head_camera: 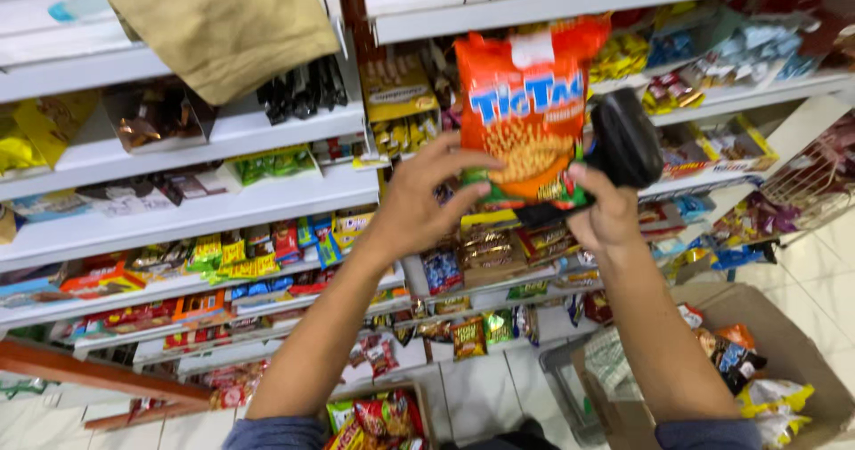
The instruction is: The person scans several bags of snacks and chips one by one using a handheld barcode scanner, then places each item back onto a store shelf or into a cardboard box.
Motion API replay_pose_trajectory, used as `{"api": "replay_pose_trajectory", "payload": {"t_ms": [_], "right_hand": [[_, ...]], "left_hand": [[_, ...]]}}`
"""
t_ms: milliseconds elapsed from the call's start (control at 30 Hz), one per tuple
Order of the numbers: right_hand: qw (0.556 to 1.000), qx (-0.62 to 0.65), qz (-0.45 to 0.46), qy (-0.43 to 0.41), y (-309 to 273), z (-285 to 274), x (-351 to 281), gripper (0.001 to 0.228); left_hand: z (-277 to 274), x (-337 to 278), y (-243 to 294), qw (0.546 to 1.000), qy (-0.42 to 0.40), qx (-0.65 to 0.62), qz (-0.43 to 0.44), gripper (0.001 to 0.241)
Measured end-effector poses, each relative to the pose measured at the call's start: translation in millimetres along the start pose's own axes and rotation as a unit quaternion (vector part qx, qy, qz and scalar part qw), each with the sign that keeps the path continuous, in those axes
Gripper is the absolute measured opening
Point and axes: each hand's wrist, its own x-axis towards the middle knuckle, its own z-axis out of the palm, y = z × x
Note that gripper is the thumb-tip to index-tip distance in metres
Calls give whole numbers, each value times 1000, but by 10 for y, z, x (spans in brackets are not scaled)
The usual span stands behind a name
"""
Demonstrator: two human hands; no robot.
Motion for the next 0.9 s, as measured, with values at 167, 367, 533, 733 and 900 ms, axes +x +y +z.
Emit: {"api": "replay_pose_trajectory", "payload": {"t_ms": [167, 367, 533, 733, 900], "right_hand": [[997, -21, -75, -21, -484, 213, 584, 30], [987, -76, -138, -7, -804, 307, 1151, 44], [968, -155, -199, 3, -848, 288, 1501, 44], [923, -330, -198, 9, -918, 310, 1689, 25], [859, -482, -170, -31, -1035, 394, 1789, 26]], "left_hand": [[-244, 787, 43, 995, 100, 24, 11, 29], [-417, 1664, -166, 979, 158, 76, 102, 30], [-335, 2121, -517, 966, 128, 173, 145, 35], [-293, 2191, -507, 939, -46, 321, -111, 31], [-299, 2115, -465, 957, -35, 288, -14, 37]]}}
